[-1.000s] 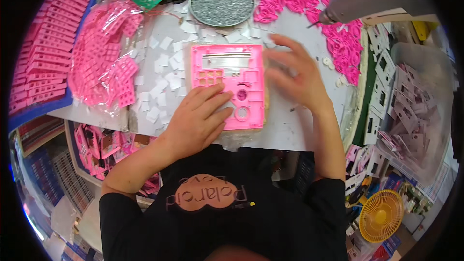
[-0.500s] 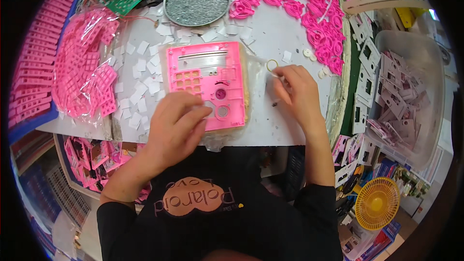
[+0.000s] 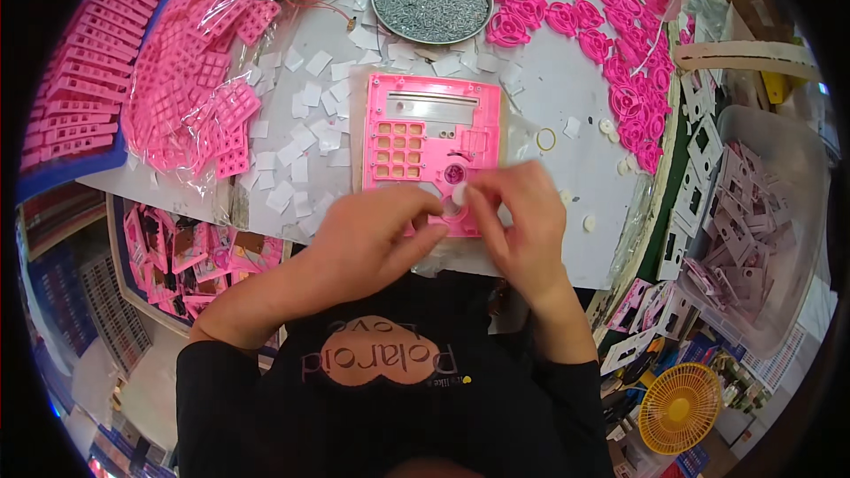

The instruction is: Assemble a pink electronic toy bank by installing internal circuit boards and mechanical components using a power screwdriver.

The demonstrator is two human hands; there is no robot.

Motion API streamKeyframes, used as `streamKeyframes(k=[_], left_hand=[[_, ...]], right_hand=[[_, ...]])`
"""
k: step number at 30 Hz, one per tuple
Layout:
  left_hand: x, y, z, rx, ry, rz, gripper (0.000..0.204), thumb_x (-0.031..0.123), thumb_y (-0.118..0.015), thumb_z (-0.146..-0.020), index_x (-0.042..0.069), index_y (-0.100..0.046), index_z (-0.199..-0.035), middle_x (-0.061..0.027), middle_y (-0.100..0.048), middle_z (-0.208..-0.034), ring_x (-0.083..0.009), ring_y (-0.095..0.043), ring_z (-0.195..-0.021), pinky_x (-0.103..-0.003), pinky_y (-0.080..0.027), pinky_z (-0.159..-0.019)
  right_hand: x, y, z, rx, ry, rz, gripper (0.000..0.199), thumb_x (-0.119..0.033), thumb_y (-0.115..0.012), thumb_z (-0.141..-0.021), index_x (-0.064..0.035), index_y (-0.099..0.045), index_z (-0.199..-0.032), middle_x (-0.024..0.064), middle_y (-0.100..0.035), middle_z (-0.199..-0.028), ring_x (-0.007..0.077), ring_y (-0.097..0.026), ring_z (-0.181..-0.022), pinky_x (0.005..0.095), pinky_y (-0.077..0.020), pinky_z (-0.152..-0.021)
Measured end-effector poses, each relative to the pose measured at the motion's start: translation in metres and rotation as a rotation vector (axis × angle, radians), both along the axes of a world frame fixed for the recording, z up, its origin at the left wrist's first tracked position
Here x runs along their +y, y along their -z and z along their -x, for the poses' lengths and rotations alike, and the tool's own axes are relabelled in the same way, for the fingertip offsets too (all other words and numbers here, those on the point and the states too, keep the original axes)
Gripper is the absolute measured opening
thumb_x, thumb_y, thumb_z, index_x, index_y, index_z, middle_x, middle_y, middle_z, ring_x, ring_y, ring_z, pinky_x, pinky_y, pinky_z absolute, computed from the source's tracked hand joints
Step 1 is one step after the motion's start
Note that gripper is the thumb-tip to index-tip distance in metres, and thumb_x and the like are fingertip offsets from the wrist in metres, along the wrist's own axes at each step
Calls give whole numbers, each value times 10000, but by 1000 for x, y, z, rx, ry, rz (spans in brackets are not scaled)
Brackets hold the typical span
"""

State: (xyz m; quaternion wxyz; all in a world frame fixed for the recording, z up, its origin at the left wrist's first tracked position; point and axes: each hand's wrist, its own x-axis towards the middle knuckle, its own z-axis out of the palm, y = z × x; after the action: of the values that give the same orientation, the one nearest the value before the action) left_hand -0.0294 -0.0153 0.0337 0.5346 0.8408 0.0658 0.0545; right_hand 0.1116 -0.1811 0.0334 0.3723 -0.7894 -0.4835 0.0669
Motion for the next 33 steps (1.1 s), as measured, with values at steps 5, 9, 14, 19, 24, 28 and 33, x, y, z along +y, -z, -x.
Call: streamKeyframes(k=[5, 9, 14, 19, 24, 28, 33], left_hand=[[26, -16, 1, 34, -156, 6, 184, 41, -704, -871, 11, -664, -1048, -66, -652, -842, -135, -602, -723, -277, -456, -616], [37, -15, -5, -53, -156, -82, 128, 35, -708, -865, 13, -676, -987, -68, -655, -836, -137, -581, -656, -274, -451, -589], [79, -12, -56, -152, -135, -395, 98, 104, -689, -878, 30, -681, -943, -80, -676, -813, -206, -594, -600, -319, -472, -588], [128, 26, -152, -132, -168, -879, 146, 185, -660, -841, 69, -713, -912, -119, -705, -857, -341, -687, -801, -459, -542, -709], [141, 44, -189, 109, 69, -1037, 205, 144, -629, -826, 89, -742, -988, -136, -715, -948, -325, -710, -915, -469, -572, -754], [133, 39, -184, 52, 45, -1022, 228, 156, -624, -850, 85, -721, -1043, -142, -713, -988, -313, -702, -957, -462, -566, -789], [136, 44, -188, 34, 118, -1067, 208, 251, -597, -915, 107, -713, -1009, -127, -726, -983, -312, -704, -943, -461, -554, -793]], right_hand=[[25, 16, -12, -257, -4, 103, 149, -40, -731, -750, -7, -641, -864, 122, -580, -1145, 391, -490, -1089, 461, -451, -877], [34, 14, -5, -266, 62, 168, 156, -36, -723, -737, 3, -639, -863, 126, -581, -1121, 377, -493, -1068, 472, -430, -870], [37, 21, -1, -197, 147, 175, 174, -32, -708, -731, -3, -612, -874, 152, -562, -1103, 371, -475, -1038, 476, -401, -874], [38, 24, 3, -136, 197, 116, 207, -11, -683, -731, -11, -568, -903, 170, -540, -1077, 377, -446, -1011, 475, -382, -902], [26, 15, -16, -7, 139, -80, 250, -17, -727, -755, -19, -588, -963, 160, -555, -1054, 322, -509, -975, 414, -421, -868], [29, -24, -85, 9, 278, -658, 432, -40, -736, -839, -5, -524, -1215, 83, -571, -1135, 179, -526, -1030, 329, -434, -917], [84, -88, -117, 275, 156, -609, 496, -91, -598, -918, 43, -437, -1368, 105, -594, -1018, 223, -596, -853, 398, -522, -806]])
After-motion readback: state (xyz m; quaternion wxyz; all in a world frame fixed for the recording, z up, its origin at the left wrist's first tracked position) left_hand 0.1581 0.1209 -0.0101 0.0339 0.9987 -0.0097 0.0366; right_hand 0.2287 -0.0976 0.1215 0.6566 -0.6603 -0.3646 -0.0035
